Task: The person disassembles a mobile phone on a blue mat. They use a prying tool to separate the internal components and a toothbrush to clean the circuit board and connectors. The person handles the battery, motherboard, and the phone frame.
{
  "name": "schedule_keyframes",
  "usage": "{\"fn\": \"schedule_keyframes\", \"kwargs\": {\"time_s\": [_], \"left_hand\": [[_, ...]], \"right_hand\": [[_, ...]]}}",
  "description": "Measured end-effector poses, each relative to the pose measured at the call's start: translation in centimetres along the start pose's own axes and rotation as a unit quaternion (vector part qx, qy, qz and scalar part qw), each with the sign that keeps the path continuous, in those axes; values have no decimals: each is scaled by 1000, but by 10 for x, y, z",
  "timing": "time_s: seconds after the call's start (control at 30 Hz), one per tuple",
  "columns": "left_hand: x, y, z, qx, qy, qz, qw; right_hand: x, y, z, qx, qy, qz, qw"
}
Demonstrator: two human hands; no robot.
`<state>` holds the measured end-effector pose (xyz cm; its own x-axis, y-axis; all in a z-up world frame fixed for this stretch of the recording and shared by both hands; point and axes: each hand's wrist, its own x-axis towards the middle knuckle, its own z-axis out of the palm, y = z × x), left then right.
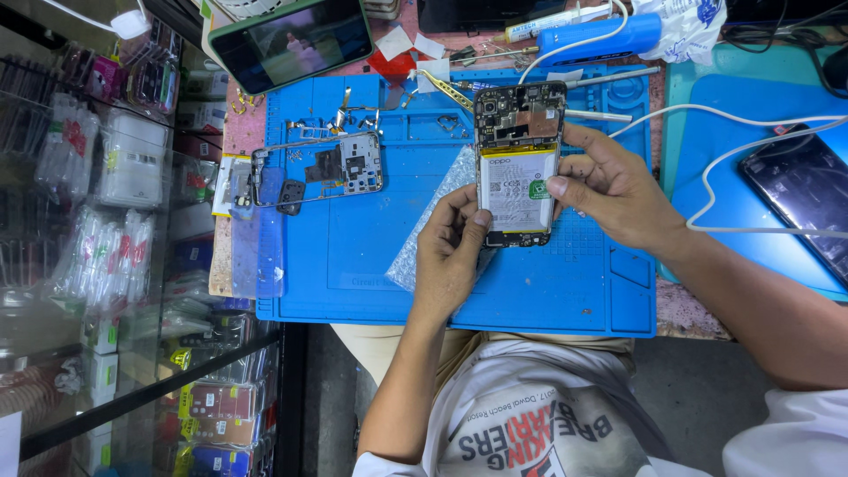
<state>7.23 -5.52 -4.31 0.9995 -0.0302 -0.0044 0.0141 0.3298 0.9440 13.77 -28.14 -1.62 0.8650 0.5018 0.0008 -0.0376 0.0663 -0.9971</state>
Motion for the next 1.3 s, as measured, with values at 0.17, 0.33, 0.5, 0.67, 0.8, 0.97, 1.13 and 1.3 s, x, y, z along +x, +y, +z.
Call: {"fn": "schedule_keyframes", "kwargs": {"time_s": [0.17,0.33,0.5,0.67,0.8,0.97,1.13,1.3], "left_hand": [[-5,23,21,234,40,76,968],[-8,57,40,381,61,82,919],[-26,90,14,453,104,33,885],[-36,80,-6,562,63,-45,824],[-48,56,-9,635,87,124,757],[-51,45,-12,655,59,145,739],[-47,58,-30,658,39,122,742],[-60,68,-61,650,18,115,751]], "right_hand": [[-3,8,-1,32,-11,12,999],[-8,3,-10,-28,-23,32,999],[-5,-3,-2,-162,57,-92,981],[-4,-23,11,-277,123,-158,940],[-2,-32,9,-305,116,-148,934],[38,-17,-8,-430,63,-250,865],[140,23,16,-609,66,-277,741],[158,32,39,-631,78,-276,721]]}}
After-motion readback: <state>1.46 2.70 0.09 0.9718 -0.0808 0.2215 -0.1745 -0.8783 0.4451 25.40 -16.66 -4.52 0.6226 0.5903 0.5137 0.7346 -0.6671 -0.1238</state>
